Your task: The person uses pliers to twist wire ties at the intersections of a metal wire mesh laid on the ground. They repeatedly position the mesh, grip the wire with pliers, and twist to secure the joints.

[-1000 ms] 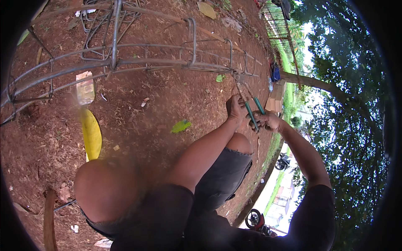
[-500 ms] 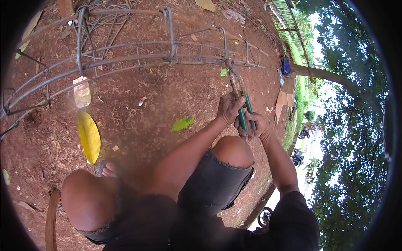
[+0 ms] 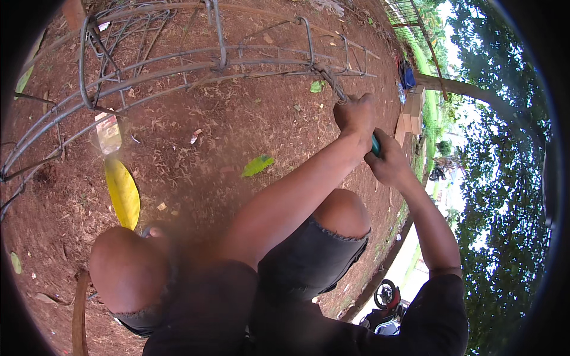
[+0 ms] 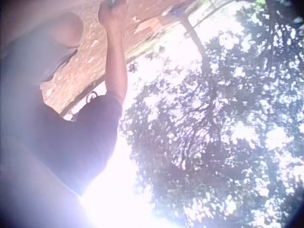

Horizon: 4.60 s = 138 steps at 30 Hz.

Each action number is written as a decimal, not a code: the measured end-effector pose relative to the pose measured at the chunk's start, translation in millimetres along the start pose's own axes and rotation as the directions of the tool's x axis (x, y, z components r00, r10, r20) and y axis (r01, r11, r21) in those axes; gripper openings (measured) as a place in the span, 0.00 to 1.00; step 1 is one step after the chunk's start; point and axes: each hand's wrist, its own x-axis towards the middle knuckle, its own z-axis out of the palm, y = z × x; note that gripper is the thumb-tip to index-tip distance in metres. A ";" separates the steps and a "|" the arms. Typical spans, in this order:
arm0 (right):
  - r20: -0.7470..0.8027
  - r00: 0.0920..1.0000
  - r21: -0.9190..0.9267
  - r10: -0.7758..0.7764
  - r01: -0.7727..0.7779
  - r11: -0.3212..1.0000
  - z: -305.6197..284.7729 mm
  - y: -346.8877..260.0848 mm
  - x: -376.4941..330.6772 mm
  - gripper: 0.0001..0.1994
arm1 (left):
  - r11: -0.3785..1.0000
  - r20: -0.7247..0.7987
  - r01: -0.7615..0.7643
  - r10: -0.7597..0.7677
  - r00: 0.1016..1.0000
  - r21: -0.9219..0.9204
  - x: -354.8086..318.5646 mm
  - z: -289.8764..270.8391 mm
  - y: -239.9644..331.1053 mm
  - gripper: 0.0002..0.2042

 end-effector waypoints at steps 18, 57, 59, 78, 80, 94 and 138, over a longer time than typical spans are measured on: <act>0.068 0.955 0.998 -0.287 -0.061 0.032 218.2 -15.6 61.2 0.19 | 0.838 0.482 -0.004 -0.310 0.820 0.546 82.4 -149.7 44.3 0.14; 0.507 0.742 0.862 -0.439 -0.423 0.279 30.0 63.7 30.4 0.34 | 0.977 0.495 0.137 -0.040 0.868 -0.160 12.2 -59.6 -11.5 0.19; 0.560 0.689 0.828 -0.460 -0.481 0.288 20.2 59.4 27.3 0.34 | 0.973 0.539 0.130 -0.006 0.842 -0.191 21.5 -57.6 -19.2 0.11; 0.377 0.920 0.379 0.105 -0.256 0.889 -82.2 -21.5 15.5 0.19 | 0.835 0.224 0.138 -0.018 0.974 -0.533 -4.0 -3.6 7.3 0.12; 0.215 0.970 0.095 0.116 -0.139 0.986 -96.0 -51.9 13.5 0.28 | 0.805 0.228 0.173 -0.049 0.972 -0.567 -7.8 1.5 16.9 0.11; 0.066 0.724 -0.906 -0.687 0.332 0.263 -154.8 -114.5 84.3 0.17 | 0.761 0.318 0.148 0.080 0.945 -0.632 -1.7 37.0 57.0 0.28; -0.010 0.996 -0.122 -0.092 0.090 0.989 11.0 11.0 -11.3 0.30 | 1.000 0.023 0.018 -0.018 1.000 0.020 12.1 -7.9 -22.5 0.15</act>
